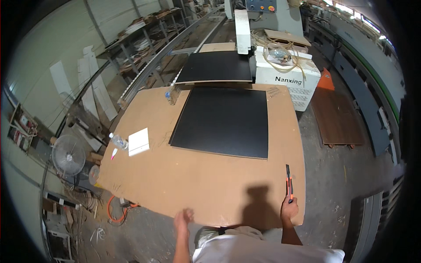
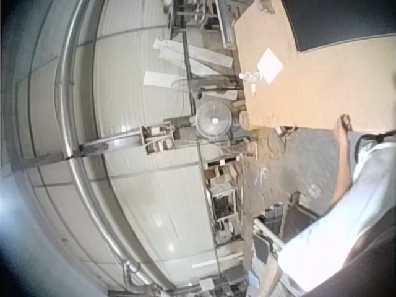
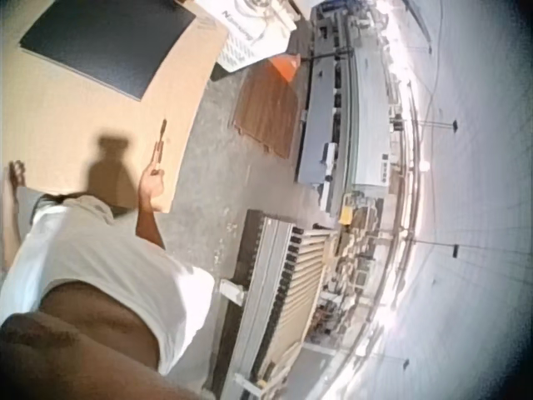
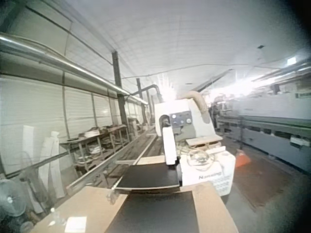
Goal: The recorder uses a utility knife to trim excess laminate or edge banding from the sides of wooden boards in a furniture manufacturing facility.
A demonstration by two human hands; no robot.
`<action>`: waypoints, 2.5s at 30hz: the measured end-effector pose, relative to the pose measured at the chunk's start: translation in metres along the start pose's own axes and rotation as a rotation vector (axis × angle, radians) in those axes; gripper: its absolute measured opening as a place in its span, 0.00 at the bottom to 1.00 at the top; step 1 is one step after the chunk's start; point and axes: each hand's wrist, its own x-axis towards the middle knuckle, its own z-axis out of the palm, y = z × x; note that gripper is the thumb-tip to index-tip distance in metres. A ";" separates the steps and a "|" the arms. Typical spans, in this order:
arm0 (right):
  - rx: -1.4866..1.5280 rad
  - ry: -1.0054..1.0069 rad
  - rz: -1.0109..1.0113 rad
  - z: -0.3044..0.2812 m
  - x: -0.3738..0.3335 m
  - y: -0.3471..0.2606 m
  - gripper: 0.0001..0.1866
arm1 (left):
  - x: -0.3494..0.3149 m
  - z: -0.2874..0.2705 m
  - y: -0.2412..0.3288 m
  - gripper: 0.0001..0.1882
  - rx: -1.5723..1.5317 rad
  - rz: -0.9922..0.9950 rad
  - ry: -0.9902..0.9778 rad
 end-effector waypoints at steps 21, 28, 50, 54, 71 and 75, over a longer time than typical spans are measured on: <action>-0.173 -0.070 0.225 0.026 0.008 -0.082 0.30 | 0.499 0.596 0.217 0.42 -0.311 -0.095 -0.601; -0.267 -0.094 0.232 0.033 0.015 -0.071 0.27 | 0.534 0.663 0.224 0.23 -0.480 -0.013 -0.444; -0.093 0.050 0.032 0.013 0.007 -0.031 0.20 | 0.189 0.240 0.083 0.12 -0.240 -0.472 -0.344; -0.064 0.018 0.030 0.010 0.002 -0.023 0.20 | 0.146 0.191 0.025 0.13 -0.434 -0.586 -0.397; -0.007 0.155 -0.041 0.017 0.006 -0.022 0.18 | 0.170 0.236 0.053 0.12 -0.159 -0.563 -0.573; 0.528 -0.038 0.003 0.031 0.040 0.001 0.21 | 0.171 0.248 0.076 0.17 0.089 -0.624 -0.702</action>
